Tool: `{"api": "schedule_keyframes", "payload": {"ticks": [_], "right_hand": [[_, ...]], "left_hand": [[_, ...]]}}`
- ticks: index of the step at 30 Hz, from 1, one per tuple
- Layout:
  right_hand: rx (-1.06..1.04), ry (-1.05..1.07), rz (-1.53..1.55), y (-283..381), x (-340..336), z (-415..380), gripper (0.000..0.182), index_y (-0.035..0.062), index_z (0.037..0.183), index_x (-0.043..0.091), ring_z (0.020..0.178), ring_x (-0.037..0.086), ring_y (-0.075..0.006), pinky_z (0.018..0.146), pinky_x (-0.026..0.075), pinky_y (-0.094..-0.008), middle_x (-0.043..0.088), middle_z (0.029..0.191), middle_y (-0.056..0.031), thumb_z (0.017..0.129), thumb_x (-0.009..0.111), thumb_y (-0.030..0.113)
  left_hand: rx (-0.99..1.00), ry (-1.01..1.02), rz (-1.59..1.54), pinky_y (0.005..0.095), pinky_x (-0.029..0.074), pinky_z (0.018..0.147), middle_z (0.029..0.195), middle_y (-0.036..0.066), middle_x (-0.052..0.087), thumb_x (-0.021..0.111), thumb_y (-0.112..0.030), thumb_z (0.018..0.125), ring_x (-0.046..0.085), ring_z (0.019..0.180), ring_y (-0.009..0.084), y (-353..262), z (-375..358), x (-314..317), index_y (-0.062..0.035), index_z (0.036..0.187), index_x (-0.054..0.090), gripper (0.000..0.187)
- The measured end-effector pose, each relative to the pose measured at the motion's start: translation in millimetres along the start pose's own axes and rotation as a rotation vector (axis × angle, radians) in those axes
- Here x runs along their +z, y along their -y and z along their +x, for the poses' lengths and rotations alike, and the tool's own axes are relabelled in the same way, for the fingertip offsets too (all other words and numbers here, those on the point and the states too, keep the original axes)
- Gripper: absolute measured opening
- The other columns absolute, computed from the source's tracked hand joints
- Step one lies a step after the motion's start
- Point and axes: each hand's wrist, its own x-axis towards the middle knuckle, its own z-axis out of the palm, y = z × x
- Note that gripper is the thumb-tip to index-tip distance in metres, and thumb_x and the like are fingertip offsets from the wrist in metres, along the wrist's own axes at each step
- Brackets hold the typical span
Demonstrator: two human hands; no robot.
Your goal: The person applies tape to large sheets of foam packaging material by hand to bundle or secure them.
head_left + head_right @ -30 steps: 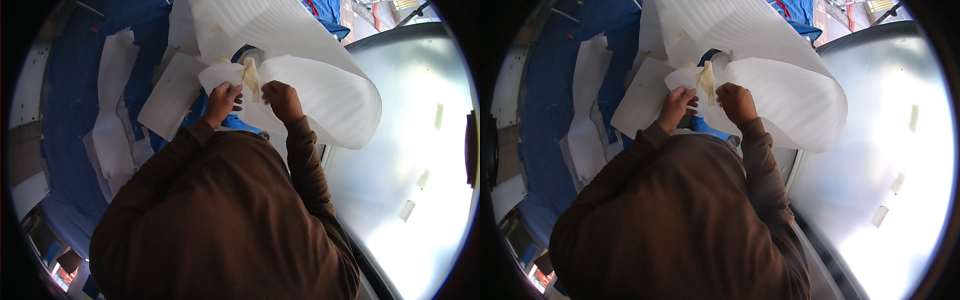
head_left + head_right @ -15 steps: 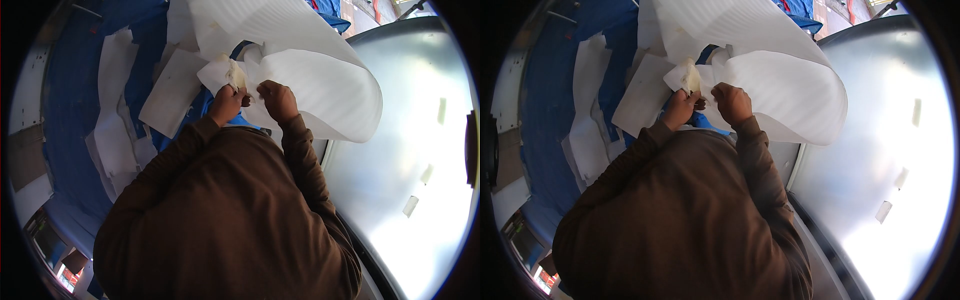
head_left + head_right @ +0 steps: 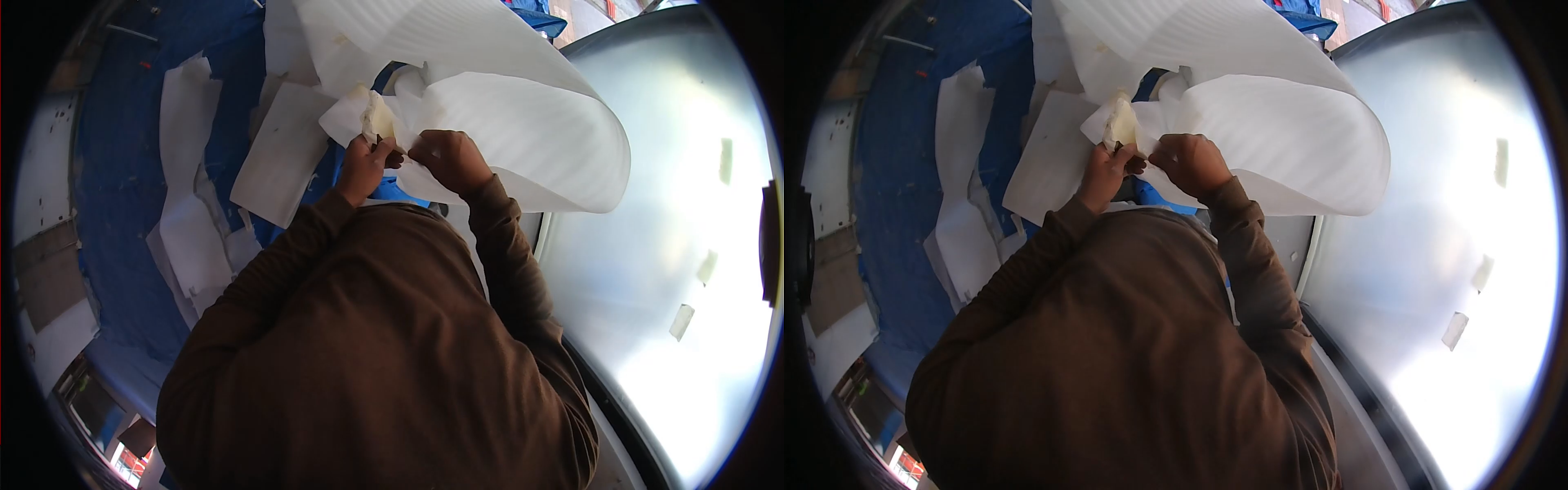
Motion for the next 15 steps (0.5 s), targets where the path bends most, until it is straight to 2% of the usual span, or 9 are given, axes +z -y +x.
{"api": "schedule_keyframes", "payload": {"ticks": [2,5,9,11,12,15], "right_hand": [[0.116,-0.038,-0.014,3,-1,2,0.028,-0.001,0.091,0.071,0.077,0.069,-0.0386,0.071,0.054,-0.0433,0.071,0.083,-0.0196,0.088,0.074,0.027],[0.1,-0.033,0.035,13,3,8,0.026,-0.0011,0.088,0.071,0.075,0.068,-0.0384,0.071,0.053,-0.0432,0.071,0.081,-0.0202,0.088,0.072,0.025],[0.142,-0.002,0.083,11,6,15,0.024,-0.0007,0.088,0.072,0.076,0.069,-0.0379,0.071,0.053,-0.042,0.071,0.082,-0.0207,0.088,0.07,0.023],[0.153,-0.041,0.086,7,11,15,0.03,0.002,0.082,0.071,0.08,0.067,-0.0418,0.072,0.054,-0.0477,0.071,0.084,-0.0205,0.083,0.069,0.032],[0.151,-0.034,0.087,7,14,14,0.03,0.002,0.082,0.071,0.08,0.067,-0.0418,0.072,0.054,-0.0477,0.071,0.084,-0.0205,0.083,0.069,0.032],[0.265,-0.116,0.023,17,21,15,0.028,0.0023,0.084,0.072,0.079,0.068,-0.0421,0.073,0.054,-0.0468,0.071,0.084,-0.0208,0.082,0.067,0.03]], "left_hand": [[0.034,0.017,-0.085,0.0291,0.06,0.071,0.096,0.011,0.072,0.057,-0.012,0.101,0.072,0.076,0.0161,0,-1,-2,0.0091,0.111,0.062,0.024],[0.083,0.114,0.056,0.0301,0.059,0.074,0.098,0.01,0.072,0.058,-0.013,0.101,0.072,0.079,0.0165,10,0,-14,0.0078,0.111,0.063,0.024],[0.091,0.117,-0.068,0.0306,0.058,0.077,0.098,0.01,0.072,0.059,-0.015,0.101,0.071,0.083,0.0159,12,0,-12,0.0067,0.11,0.064,0.024],[0.055,0.125,-0.136,0.0309,0.057,0.08,0.098,0.011,0.072,0.06,-0.017,0.102,0.07,0.087,0.015,4,-6,-11,0.0062,0.111,0.064,0.025],[0.054,0.118,-0.137,0.0309,0.057,0.08,0.098,0.011,0.072,0.06,-0.017,0.102,0.07,0.087,0.015,6,-6,-12,0.0062,0.111,0.064,0.025],[0.074,0.116,0.022,0.0322,0.056,0.081,0.097,0.01,0.072,0.06,-0.019,0.102,0.069,0.088,0.0156,7,-6,-16,0.0054,0.111,0.064,0.026]]}}
